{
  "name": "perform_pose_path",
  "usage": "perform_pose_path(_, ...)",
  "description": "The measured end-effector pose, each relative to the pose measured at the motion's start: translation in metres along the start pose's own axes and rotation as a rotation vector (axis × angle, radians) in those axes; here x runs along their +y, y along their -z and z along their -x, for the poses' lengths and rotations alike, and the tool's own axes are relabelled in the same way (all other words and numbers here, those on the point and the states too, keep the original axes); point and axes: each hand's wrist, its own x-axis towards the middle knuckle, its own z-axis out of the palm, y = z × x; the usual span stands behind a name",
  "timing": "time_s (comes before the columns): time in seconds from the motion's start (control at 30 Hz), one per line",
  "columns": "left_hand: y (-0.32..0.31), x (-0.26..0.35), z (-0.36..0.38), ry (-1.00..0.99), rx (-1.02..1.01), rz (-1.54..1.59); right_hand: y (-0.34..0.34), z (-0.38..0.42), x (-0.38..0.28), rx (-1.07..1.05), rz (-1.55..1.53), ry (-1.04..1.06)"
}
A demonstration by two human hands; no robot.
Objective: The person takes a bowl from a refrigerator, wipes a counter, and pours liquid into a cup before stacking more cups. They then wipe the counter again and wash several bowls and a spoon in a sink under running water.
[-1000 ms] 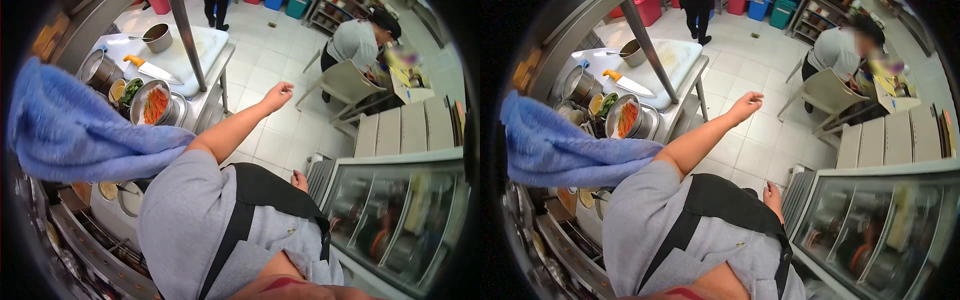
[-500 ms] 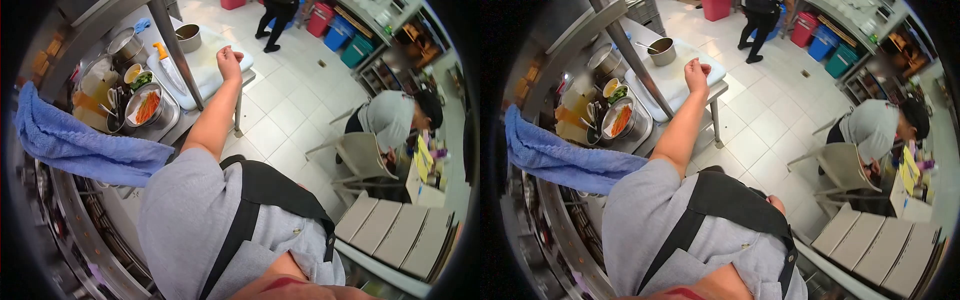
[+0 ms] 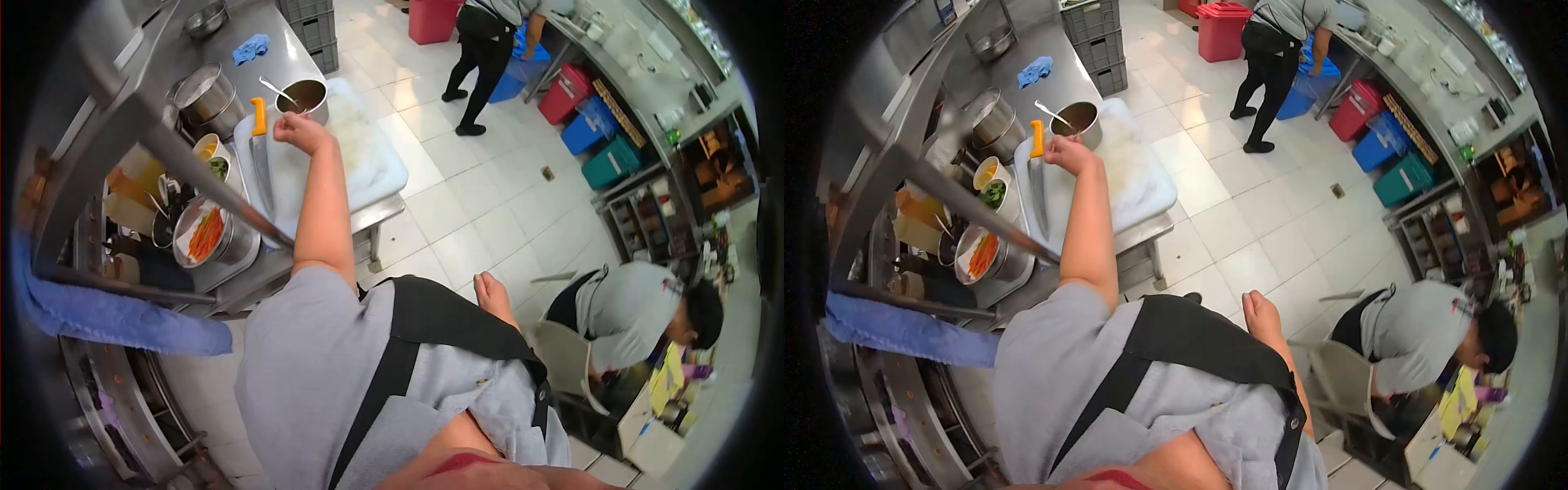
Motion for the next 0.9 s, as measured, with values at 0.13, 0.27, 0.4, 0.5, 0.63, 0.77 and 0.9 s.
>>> perform_pose_path(0.13, -0.01, -0.019, -0.025, -0.169, 0.098, -0.109, 0.034, -0.08, 0.001, 0.046, -0.066, 0.099)
perform_pose_path(0.27, -0.015, -0.008, -0.026, -0.2, 0.123, -0.263, 0.033, -0.148, -0.022, 0.004, -0.279, 0.181)
perform_pose_path(0.4, 0.011, -0.03, -0.057, -0.198, 0.139, -0.615, 0.012, -0.195, -0.056, -0.193, -0.361, 0.326)
perform_pose_path(0.5, 0.024, -0.039, -0.07, 0.038, -0.007, -0.491, 0.006, -0.214, -0.086, -0.41, -0.298, 0.487)
perform_pose_path(0.63, 0.03, -0.011, -0.062, 0.143, -0.022, -0.409, 0.018, -0.243, -0.097, -0.648, -0.138, 0.667)
perform_pose_path(0.77, 0.051, 0.006, -0.049, 0.117, 0.049, -0.542, 0.058, -0.304, -0.065, -0.699, 0.041, 0.737)
perform_pose_path(0.9, 0.082, 0.038, -0.044, 0.222, 0.036, -0.662, 0.096, -0.383, -0.015, -0.61, 0.08, 0.637)
